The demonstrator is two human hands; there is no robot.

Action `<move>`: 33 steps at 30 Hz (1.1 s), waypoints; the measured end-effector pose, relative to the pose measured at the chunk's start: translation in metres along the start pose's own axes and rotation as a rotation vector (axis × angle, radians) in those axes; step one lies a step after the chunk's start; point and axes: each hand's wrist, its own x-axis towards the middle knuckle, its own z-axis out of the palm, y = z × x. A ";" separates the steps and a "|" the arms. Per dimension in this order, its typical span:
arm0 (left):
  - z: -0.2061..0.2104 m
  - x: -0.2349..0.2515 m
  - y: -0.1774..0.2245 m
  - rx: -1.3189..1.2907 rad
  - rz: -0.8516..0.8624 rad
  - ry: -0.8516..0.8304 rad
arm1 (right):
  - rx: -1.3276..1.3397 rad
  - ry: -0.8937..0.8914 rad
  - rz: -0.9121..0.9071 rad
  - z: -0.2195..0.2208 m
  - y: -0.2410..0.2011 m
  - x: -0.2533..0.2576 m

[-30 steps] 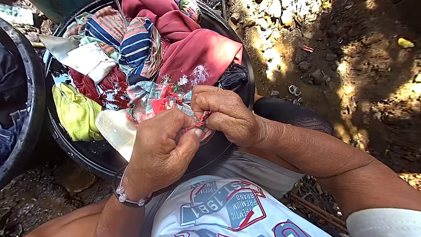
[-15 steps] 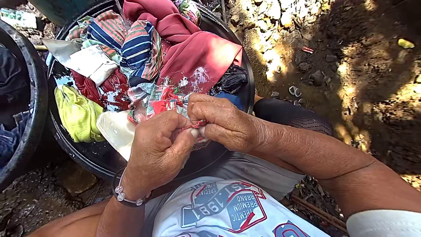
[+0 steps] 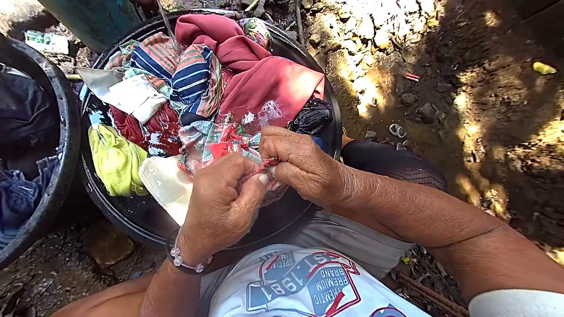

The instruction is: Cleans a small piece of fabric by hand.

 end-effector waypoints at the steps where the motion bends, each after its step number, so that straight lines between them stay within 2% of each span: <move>1: 0.000 0.000 -0.001 0.024 0.007 -0.004 | 0.001 -0.013 0.001 0.000 0.000 0.000; 9: -0.001 0.002 -0.003 0.051 -0.007 -0.016 | 0.045 -0.068 -0.002 -0.001 0.002 -0.001; 16: 0.002 -0.002 -0.008 -0.241 -0.107 -0.016 | 0.174 -0.083 0.025 0.002 0.006 -0.004; 23: -0.001 -0.001 -0.016 -0.349 -0.218 -0.008 | 0.269 -0.077 0.022 0.001 0.003 -0.002; 28: 0.001 0.000 -0.015 -0.307 -0.209 -0.003 | 0.242 -0.078 0.029 0.002 0.007 -0.003; 33: 0.008 0.002 -0.012 -0.112 -0.121 0.031 | 0.048 -0.034 0.030 0.001 0.011 0.002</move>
